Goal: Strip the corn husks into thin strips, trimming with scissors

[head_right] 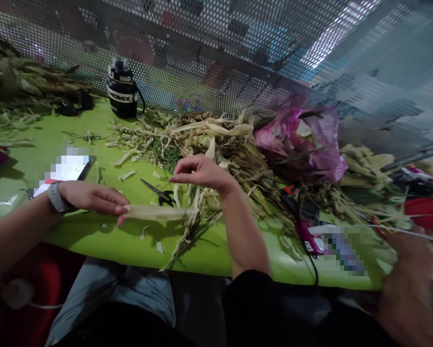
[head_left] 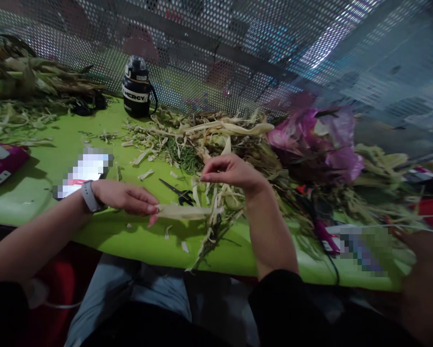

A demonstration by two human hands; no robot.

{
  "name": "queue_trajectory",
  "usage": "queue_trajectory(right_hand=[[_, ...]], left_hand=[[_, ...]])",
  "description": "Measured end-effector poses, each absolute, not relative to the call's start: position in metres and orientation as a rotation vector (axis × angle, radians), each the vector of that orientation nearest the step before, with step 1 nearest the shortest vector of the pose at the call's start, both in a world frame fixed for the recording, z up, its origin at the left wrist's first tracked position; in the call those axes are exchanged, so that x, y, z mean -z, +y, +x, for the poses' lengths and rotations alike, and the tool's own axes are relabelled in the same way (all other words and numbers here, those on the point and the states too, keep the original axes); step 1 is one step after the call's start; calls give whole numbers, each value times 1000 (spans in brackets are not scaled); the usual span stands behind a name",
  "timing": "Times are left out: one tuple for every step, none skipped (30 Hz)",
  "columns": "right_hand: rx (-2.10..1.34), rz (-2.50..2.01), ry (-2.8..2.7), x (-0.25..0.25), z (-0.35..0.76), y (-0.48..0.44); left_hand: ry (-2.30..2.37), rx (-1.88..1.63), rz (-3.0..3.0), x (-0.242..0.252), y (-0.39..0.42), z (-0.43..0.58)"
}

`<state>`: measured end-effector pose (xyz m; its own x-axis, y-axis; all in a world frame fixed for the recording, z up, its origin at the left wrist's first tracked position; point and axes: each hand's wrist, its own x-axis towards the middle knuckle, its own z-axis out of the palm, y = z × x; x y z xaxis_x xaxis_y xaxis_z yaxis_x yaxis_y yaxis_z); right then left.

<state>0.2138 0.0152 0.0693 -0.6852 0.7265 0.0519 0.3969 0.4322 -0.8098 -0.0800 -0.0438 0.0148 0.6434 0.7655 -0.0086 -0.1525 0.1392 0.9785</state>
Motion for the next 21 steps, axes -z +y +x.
queue_trajectory(right_hand=[[-1150,-983,-2283,-74,225,17],[-1156,-999,-2280,-78,236,19],[-1149,-1012,-2266,-82,247,20],[-1147,-1017,-2251,-85,257,21],[-1144,-1016,-2227,-88,267,22],[-1133,-1019,-2208,-89,276,23],[-1123,-1019,-2211,-90,284,24],[-1110,-1022,-2210,-90,291,24],[-1089,-1021,-2195,-89,296,25],[-1060,-1008,-2155,-88,299,25],[-1024,-978,-2080,-86,300,27],[-981,-936,-1979,-84,299,28],[-939,-888,-1864,-81,296,31],[-898,-832,-1745,-79,291,34],[-869,-814,-1680,-76,283,37],[-861,-826,-1667,-72,274,42],[-846,-818,-1643,-67,264,46],[-830,-806,-1608,-60,252,51],[-806,-804,-1579,-52,240,55],[-775,-814,-1555,-43,229,59],[-764,-839,-1549,-32,217,62]], left_hand=[[610,-734,1269,-16,-43,-80],[624,-743,1278,-18,-42,-80],[637,-751,1289,-20,-40,-81],[650,-757,1298,-23,-39,-81],[662,-757,1311,-26,-36,-83],[670,-730,1329,-29,-33,-84],[674,-688,1352,-32,-29,-86],[672,-613,1381,-35,-25,-88],[642,-456,1418,-38,-21,-90],[619,-358,1443,-40,-17,-92],[615,-353,1446,-41,-14,-92],[603,-327,1437,-41,-12,-92],[588,-303,1425,-40,-11,-90],[565,-268,1408,-38,-11,-88],[532,-195,1398,-35,-13,-84],[480,-131,1387,-32,-16,-81],[438,-77,1375,-28,-19,-77],[392,-12,1355,-25,-22,-75],[349,32,1326,-22,-26,-72],[314,60,1288,-19,-29,-71],[287,69,1240,-17,-32,-70]])
